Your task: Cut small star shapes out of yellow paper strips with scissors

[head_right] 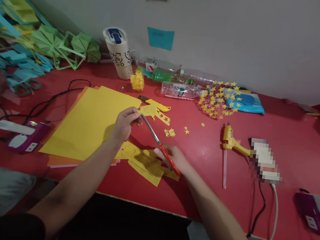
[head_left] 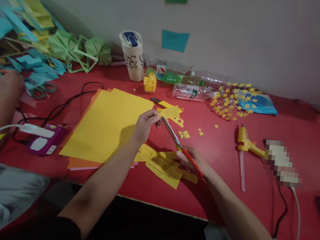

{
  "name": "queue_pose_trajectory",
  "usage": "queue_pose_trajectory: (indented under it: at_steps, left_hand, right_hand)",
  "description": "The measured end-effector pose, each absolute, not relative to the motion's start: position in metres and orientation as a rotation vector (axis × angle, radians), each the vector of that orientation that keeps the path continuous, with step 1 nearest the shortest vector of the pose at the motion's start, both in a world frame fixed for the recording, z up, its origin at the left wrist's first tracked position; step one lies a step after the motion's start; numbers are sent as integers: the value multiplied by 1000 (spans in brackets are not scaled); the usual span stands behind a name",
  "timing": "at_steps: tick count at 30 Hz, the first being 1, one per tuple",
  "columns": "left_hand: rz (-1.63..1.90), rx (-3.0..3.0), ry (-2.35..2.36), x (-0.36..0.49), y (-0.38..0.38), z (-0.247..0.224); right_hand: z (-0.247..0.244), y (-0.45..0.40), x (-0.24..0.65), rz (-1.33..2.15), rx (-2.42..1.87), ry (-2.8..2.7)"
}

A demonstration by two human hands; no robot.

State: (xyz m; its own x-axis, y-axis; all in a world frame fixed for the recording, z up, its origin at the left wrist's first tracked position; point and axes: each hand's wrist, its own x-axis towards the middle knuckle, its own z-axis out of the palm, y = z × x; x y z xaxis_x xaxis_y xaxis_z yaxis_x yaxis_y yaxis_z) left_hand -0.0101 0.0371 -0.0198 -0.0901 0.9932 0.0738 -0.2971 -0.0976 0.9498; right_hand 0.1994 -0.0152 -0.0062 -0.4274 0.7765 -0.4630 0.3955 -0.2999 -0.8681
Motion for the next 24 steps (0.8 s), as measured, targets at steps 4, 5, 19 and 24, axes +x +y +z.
queue_pose_trajectory:
  at_steps: [4,5,19,24]
  left_hand:
    - [1448,1022,990,-10,37,-20]
    - [1446,1028,984,-10,37,-20]
    - [1442,1029,991,-10,37,-23]
    - [1443,1049,1001,-11,37,-23]
  right_hand:
    - [-7,-16,200,1782,-1461,-1650]
    - [-7,-15,200,1781,-1453,-1654]
    - [-7,-16,201,1794,-1451,-1657]
    - [-5,-15,201,1798,-1470,-1663]
